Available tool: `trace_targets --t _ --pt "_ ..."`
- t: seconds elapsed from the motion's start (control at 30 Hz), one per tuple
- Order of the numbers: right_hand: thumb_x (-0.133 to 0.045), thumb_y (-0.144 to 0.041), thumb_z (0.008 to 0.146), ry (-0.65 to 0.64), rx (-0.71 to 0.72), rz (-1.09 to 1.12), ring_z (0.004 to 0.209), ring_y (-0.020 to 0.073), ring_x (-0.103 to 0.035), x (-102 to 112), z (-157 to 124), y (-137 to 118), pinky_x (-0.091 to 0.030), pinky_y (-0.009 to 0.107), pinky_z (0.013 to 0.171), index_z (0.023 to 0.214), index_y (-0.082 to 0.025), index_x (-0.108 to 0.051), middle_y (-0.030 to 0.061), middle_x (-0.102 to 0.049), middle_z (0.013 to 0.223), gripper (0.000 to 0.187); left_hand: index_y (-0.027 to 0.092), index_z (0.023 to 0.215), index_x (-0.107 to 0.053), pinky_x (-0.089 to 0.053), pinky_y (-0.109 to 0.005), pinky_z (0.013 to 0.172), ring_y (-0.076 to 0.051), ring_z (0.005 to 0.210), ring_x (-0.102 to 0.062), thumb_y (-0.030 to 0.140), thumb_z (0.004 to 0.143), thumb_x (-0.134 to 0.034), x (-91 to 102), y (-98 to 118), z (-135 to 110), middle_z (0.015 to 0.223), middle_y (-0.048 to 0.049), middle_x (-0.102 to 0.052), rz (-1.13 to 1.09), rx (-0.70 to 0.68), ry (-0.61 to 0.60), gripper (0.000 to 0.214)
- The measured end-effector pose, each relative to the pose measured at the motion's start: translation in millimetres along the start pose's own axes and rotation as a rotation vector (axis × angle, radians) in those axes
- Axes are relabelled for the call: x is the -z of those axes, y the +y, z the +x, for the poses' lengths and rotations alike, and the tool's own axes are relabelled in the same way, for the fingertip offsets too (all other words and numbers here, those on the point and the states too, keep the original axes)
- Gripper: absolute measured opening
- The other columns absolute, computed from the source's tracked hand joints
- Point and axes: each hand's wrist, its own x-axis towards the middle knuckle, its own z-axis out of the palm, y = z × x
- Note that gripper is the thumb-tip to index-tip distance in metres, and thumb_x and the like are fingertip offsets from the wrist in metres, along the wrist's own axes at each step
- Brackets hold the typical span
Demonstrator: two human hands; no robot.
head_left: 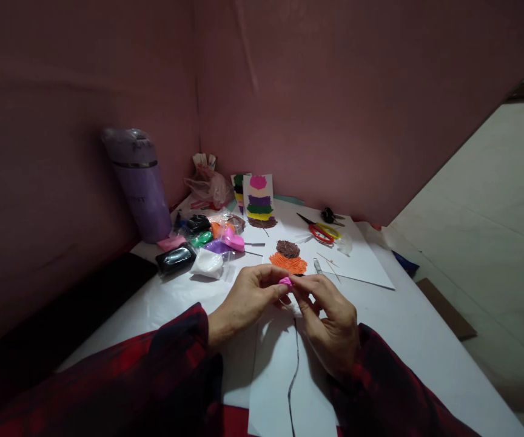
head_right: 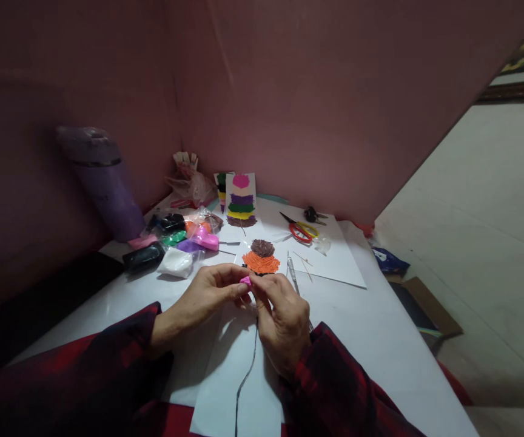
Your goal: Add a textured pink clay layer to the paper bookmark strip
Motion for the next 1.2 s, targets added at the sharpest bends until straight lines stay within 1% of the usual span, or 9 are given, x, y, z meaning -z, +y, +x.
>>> trace_targets --t 0.1,0.27,0.4,0.5,0.6,0.73,0.87,1.1,1.2 --pt "-0.053 -0.012 0.091 0.002 0.004 0.022 0.075 0.0145 -0.062 0.3 -0.1 1.8 -0.053 0.025 0.06 0.106 -0.024 -0.069 0.0046 -0.064 0.088 0.025 0.01 0.084 -0.062 -0.047 -0.025 0.056 -0.011 0.058 -0.06 0.033 0.067 -0.078 0.5 -1.2 0.2 0.071 -0.0019 -0.064 -0.006 -0.02 0.039 0.033" --pt "-0.057 -0.011 0.088 -0.001 0.017 0.054 0.071 0.0123 -0.061 0.5 -0.6 4.4 -0.05 0.022 0.055 0.101 -0.024 -0.071 0.0031 -0.06 0.085 0.023 0.009 0.079 -0.062 -0.046 -0.025 0.056 -0.011 0.054 -0.058 0.034 0.065 -0.078 1.2 -0.4 -0.7 0.063 -0.0015 -0.062 0.011 0.003 0.046 0.032" --pt "-0.055 -0.013 0.089 0.009 0.01 0.018 0.073 0.0132 -0.061 0.0 -1.0 3.5 -0.05 0.023 0.056 0.103 -0.024 -0.07 0.0032 -0.062 0.086 0.023 0.008 0.083 -0.065 -0.045 -0.025 0.059 -0.011 0.057 -0.058 0.03 0.067 -0.076 0.1 4.1 -2.5 0.066 -0.002 -0.064 0.015 0.001 0.038 0.029" --pt "-0.055 -0.015 0.091 0.054 -0.017 -0.016 0.073 0.0144 -0.061 -0.6 -0.3 1.1 -0.05 0.025 0.056 0.106 -0.022 -0.066 0.0037 -0.065 0.087 0.02 0.009 0.085 -0.066 -0.046 -0.024 0.061 -0.01 0.06 -0.057 0.029 0.071 -0.074 -0.8 6.9 -3.1 0.071 -0.0024 -0.064 0.058 -0.011 0.026 0.026" --pt "-0.055 -0.017 0.091 0.08 -0.011 -0.033 0.072 0.0154 -0.062 -1.2 0.8 -0.1 -0.05 0.026 0.056 0.1 -0.021 -0.066 0.0044 -0.067 0.085 0.015 0.01 0.081 -0.065 -0.044 -0.023 0.057 -0.009 0.057 -0.054 0.034 0.072 -0.073 -1.3 6.9 -2.0 0.071 -0.0008 -0.062 0.091 -0.006 0.041 0.027" --pt "-0.055 -0.017 0.09 0.063 0.022 -0.033 0.074 0.0162 -0.064 -1.2 1.9 0.3 -0.052 0.027 0.059 0.096 -0.02 -0.066 0.0042 -0.067 0.084 0.013 0.01 0.077 -0.064 -0.041 -0.021 0.051 -0.008 0.052 -0.05 0.032 0.067 -0.076 -1.0 4.8 -0.3 0.061 0.0024 -0.056 0.083 -0.005 0.081 0.027" --pt "-0.054 -0.018 0.092 0.047 0.001 -0.025 0.074 0.0165 -0.063 -0.7 1.5 0.1 -0.054 0.029 0.064 0.097 -0.021 -0.066 0.0048 -0.067 0.084 0.014 0.009 0.083 -0.069 -0.042 -0.023 0.052 -0.009 0.049 -0.051 0.032 0.07 -0.073 0.3 2.7 -0.3 0.058 0.0013 -0.057 0.088 -0.02 0.032 0.027" --pt "-0.054 -0.016 0.092 0.038 0.003 -0.001 0.076 0.0165 -0.064 -0.6 0.2 -0.8 -0.054 0.029 0.065 0.097 -0.021 -0.067 0.0046 -0.067 0.086 0.015 0.009 0.082 -0.071 -0.042 -0.024 0.052 -0.009 0.05 -0.051 0.029 0.068 -0.073 1.7 0.1 -0.1 0.059 0.0002 -0.059 0.102 -0.026 0.047 0.025" --pt "-0.055 -0.016 0.091 0.03 0.0 -0.001 0.076 0.0162 -0.064 -0.8 1.1 -1.2 -0.053 0.028 0.064 0.098 -0.021 -0.067 0.0046 -0.068 0.087 0.014 0.009 0.085 -0.069 -0.042 -0.024 0.052 -0.009 0.05 -0.052 0.027 0.067 -0.073 1.1 -0.6 -0.1 0.064 0.0 -0.061 0.086 -0.016 0.075 0.026"
